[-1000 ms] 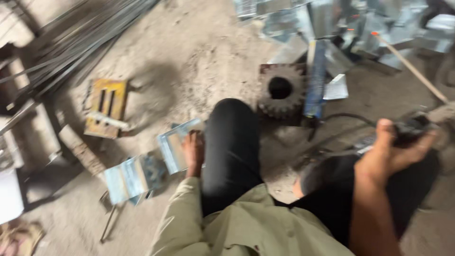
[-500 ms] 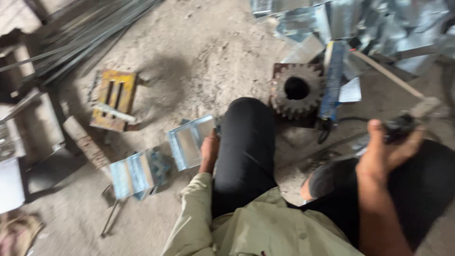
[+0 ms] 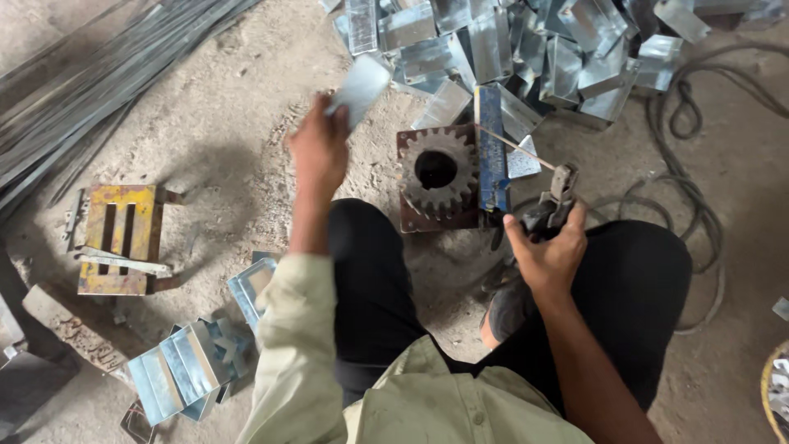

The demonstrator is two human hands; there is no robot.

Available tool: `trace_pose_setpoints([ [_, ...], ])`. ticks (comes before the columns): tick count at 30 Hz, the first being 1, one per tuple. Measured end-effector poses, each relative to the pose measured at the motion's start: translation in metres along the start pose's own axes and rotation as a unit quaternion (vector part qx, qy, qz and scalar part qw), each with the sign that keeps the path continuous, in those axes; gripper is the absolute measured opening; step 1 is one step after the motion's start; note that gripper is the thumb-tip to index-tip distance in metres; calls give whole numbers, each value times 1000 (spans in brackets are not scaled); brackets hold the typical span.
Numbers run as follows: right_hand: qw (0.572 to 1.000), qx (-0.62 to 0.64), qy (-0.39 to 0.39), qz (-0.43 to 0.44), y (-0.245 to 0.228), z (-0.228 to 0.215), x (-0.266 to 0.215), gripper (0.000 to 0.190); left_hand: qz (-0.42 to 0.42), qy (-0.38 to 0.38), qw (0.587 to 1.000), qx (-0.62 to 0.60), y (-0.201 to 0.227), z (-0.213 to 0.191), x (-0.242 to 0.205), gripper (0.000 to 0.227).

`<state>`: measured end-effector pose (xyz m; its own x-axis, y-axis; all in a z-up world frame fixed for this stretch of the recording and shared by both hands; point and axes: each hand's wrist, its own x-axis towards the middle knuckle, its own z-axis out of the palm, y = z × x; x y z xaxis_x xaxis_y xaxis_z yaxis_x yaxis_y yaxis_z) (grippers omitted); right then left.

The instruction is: The person sits on the floor and uses a welding torch to join metal pieces into rectangular frames. They pick up metal components, position them on a gear-shaped jig, and weld the corners together. The person repeatedly handles the metal frames, welding them and then placing them aside.

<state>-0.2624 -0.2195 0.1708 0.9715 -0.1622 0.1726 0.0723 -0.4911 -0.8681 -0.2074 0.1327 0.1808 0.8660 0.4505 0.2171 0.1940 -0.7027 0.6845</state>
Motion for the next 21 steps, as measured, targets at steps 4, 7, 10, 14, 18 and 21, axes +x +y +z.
trace_pose_setpoints([
  [4, 992, -25, 24, -121, -2, -8, 1, 66, 86, -75, 983, 145, 20, 112, 14, 31],
  [7, 993, -44, 24, -105, 1, -10, 5, 64, 119, -140, 977, 111, 5, 160, 0, 39],
  [10, 997, -37, 0, -71, 3, -14, 5, 63, 75, -243, 958, 132, 0, 174, -1, 46],
  [14, 995, -42, -19, -90, 1, -13, 10, 63, 81, -262, 950, 150, 7, 171, 6, 44],
  [18, 993, -37, -19, -107, 0, -9, 8, 64, 126, -169, 967, 141, 6, 169, -2, 32],
  [21, 992, -30, -20, -122, -4, -8, 8, 66, 152, -59, 979, 125, 4, 157, 6, 25],
])
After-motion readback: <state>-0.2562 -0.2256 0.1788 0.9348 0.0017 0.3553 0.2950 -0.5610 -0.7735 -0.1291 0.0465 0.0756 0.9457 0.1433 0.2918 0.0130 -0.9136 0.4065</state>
